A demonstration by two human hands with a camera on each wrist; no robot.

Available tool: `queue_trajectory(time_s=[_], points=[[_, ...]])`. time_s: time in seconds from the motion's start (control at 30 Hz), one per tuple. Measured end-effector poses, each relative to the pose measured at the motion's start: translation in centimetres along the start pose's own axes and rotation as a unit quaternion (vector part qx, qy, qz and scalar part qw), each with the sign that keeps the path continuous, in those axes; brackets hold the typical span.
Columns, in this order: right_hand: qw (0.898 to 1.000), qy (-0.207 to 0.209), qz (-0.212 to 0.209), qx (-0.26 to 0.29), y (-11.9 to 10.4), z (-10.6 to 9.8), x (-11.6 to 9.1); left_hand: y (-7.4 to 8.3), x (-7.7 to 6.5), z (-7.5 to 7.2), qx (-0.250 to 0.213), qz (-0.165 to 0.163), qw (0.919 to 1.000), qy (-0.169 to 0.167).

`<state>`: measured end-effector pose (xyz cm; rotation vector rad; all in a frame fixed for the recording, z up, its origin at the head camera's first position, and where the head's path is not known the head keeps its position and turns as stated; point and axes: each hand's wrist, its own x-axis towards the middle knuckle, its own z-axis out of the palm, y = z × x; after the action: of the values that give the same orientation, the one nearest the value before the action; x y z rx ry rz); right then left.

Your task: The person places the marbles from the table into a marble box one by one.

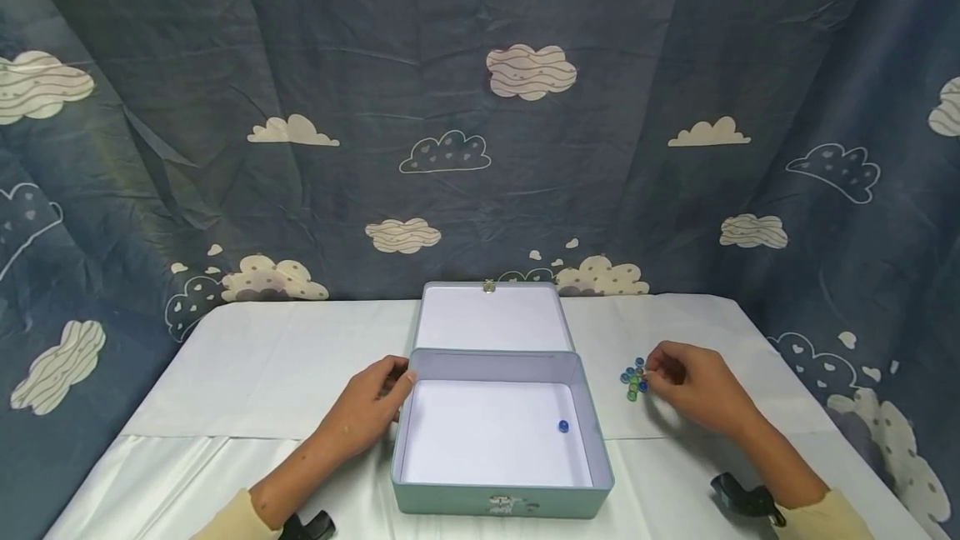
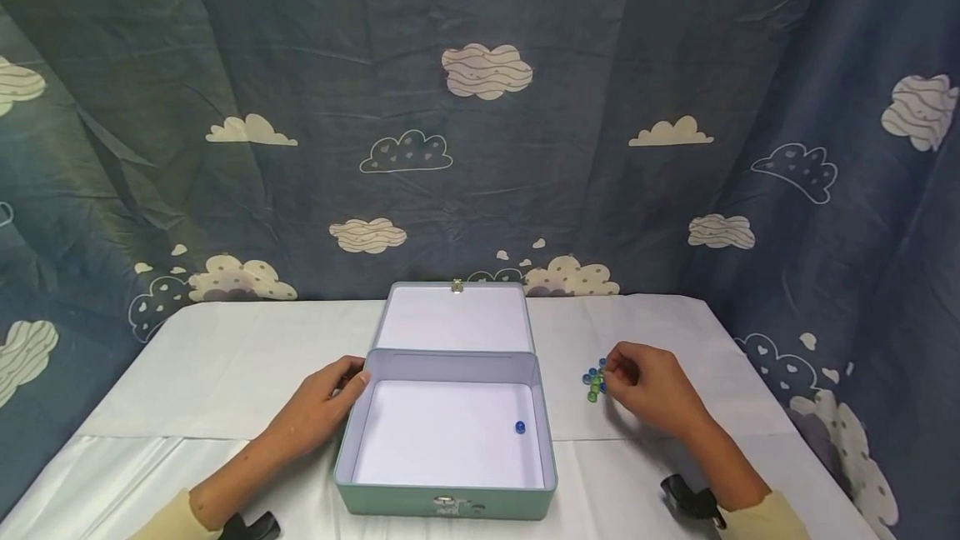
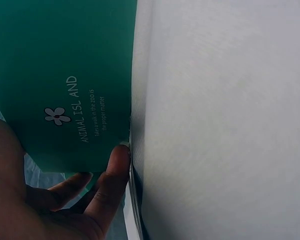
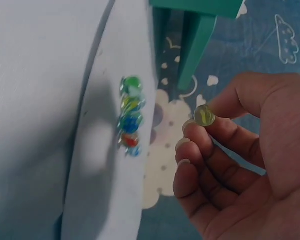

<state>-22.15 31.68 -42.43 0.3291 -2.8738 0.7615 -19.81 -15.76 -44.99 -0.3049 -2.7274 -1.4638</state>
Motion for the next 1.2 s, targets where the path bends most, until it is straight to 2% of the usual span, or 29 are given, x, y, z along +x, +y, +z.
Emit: queue_trajectory(time_s=[0.43,0.6,0.73,0.93,1.2], points=[[0.997,0.041,-0.042,0.050,-3.2,-0.1,-0.7,-0.2,0.0,0.1,0.001,-0.003,1.0000,0.001],[0.991,0.071,-0.075,0.084,-4.3,0.0,-0.9,-0.2,0.1,0.1,0.005,-0.002,1.0000,0.002],[0.986,0.078,-0.098,0.109,-5.2,0.2,-1.2,-0.2,0.1,0.1,0.011,0.000,0.9999,0.003],[0.980,0.089,-0.136,0.112,-6.2,0.6,-1.4,-0.2,0.1,0.1,0.008,-0.003,1.0000,0.002],[0.980,0.085,-0.134,0.116,-7.1,1.5,-1.6,-0.2,0.0,0.1,0.005,-0.005,1.0000,0.001]])
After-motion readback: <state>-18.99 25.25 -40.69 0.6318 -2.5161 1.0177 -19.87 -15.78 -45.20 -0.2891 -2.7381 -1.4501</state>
